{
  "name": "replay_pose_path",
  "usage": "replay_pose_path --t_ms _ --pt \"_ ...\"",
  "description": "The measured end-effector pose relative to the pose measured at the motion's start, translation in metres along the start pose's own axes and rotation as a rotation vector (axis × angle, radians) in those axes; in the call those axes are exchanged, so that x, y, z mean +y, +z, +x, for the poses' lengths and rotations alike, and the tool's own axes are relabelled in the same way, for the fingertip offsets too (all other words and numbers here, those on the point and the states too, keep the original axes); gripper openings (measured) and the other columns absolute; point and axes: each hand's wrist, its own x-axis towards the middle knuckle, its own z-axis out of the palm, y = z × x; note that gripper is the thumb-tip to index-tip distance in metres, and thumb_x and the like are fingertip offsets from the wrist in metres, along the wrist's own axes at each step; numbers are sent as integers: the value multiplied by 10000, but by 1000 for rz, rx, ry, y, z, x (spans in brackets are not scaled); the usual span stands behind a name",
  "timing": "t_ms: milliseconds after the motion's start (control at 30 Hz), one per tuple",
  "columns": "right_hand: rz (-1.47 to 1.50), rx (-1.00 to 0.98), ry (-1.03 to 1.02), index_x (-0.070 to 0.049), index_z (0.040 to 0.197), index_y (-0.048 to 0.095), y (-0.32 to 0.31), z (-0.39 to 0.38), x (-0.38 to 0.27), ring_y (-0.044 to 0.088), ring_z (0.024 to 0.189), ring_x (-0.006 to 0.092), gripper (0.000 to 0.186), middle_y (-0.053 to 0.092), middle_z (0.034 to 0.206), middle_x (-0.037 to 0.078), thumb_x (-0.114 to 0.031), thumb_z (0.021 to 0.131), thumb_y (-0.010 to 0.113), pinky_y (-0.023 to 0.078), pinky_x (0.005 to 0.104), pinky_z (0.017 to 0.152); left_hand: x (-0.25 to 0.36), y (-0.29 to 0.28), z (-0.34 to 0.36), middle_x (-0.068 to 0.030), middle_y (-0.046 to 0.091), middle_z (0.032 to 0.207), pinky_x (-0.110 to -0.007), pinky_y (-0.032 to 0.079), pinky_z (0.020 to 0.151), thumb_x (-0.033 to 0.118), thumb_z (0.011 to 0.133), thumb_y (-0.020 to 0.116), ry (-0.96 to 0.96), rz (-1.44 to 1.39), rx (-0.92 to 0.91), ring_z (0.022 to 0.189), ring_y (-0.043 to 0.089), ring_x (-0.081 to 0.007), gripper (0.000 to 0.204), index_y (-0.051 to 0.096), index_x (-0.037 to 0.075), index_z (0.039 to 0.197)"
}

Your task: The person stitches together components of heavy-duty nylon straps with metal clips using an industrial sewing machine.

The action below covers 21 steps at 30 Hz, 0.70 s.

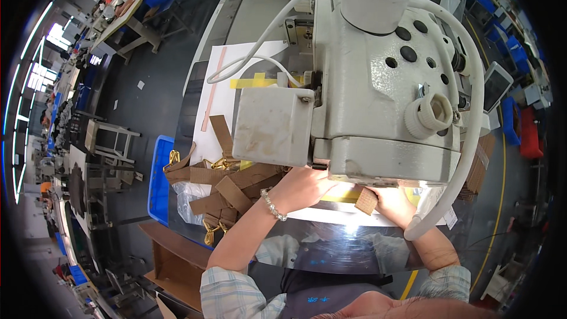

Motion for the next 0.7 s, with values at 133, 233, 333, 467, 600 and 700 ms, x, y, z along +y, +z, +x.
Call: replay_pose_path --t_ms 133,233,333,467,600,700 --pt "60 32 -36 -113 1117 641 4 -1 2 636 966 257 354 673 1003 111 -181 771 667 454 360 928 -5 7 -3 -15 601 689 -339 496 562 194 862 548 7 9 -61 630 607 -177 139 675 142 841" --pt "94 51 -49 -114 1117 641 4 -2 -3 636 964 259 354 674 1001 110 -179 770 666 448 364 938 -5 11 -4 -20 609 687 -335 499 556 191 846 557 0 33 -21 618 608 -164 140 686 151 811" --pt "210 15 -15 -117 1099 649 -5 0 -12 631 975 268 343 670 1013 110 -162 759 673 463 358 919 -4 13 -8 -115 639 857 -399 483 723 170 809 620 -95 -67 -136 788 599 -304 171 655 27 896" --pt "45 95 -140 -131 1100 649 -5 2 -10 631 976 271 359 664 1037 103 -145 744 695 493 344 881 3 9 -5 -91 647 887 -394 483 757 227 818 639 -98 -17 -144 832 604 -281 213 671 39 913" --pt "186 55 -111 -131 1105 647 -1 -2 2 632 985 261 381 659 1060 95 -135 730 716 494 332 886 6 8 -2 -81 644 949 -384 468 827 328 806 661 -100 17 -194 909 596 -260 293 696 64 926" --pt "99 72 -193 -114 1091 649 -8 2 -2 641 952 266 355 665 1032 101 -126 742 709 505 336 853 10 4 0 -93 625 1025 -391 450 874 356 803 663 -62 52 -143 983 572 -269 313 705 78 940"
